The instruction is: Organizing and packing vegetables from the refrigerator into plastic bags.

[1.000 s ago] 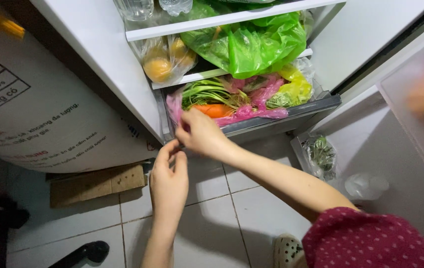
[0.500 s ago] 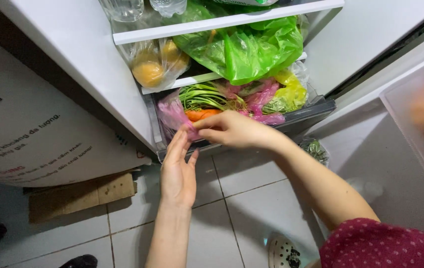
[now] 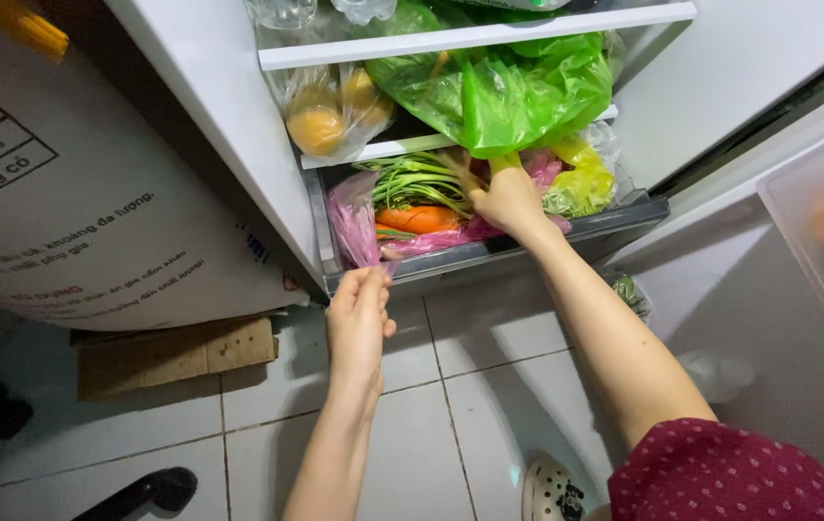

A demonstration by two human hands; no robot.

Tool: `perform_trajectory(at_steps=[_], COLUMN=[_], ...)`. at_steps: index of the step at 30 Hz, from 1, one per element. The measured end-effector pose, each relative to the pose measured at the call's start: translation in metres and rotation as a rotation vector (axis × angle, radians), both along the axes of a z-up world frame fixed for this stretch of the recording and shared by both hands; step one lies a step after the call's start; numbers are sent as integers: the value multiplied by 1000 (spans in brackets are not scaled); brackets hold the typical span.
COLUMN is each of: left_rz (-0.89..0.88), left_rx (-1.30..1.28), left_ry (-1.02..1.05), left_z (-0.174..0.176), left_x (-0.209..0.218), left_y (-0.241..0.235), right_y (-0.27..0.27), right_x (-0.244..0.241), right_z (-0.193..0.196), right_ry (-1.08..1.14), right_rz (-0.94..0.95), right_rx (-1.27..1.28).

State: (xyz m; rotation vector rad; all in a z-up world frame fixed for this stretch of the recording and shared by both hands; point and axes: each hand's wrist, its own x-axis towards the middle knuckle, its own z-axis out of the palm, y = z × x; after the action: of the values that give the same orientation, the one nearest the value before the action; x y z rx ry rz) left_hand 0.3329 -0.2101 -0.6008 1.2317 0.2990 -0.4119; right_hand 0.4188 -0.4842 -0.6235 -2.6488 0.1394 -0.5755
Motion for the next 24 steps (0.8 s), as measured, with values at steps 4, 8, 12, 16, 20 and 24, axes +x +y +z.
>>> perform_trajectory(at_steps=[4,8,12,16,20,24], left_rz=[10,-14,-59,-62,-61,-25], left_rx=[-95,-227,-228,-243,-243,-221], left_ry=[-49,9,73,52,-38,-93], left_z=[-8,-2,3,-7,-5,-8], left_x=[-16,-23,-23,-17,-15,-14], left_y=[13,24,31,30,22,12], right_y=[-4,-34,-39,-13,24,60], right_x=[0,5,12,2,-29,-57], right_z=[5,-1,-19,-1,17,48], right_ry=[-31,-67,-208,96,132,180], right_rz=[-182,-260,-299,-129,68,90], right_rx=[-62,332,292,1141,1133,1001])
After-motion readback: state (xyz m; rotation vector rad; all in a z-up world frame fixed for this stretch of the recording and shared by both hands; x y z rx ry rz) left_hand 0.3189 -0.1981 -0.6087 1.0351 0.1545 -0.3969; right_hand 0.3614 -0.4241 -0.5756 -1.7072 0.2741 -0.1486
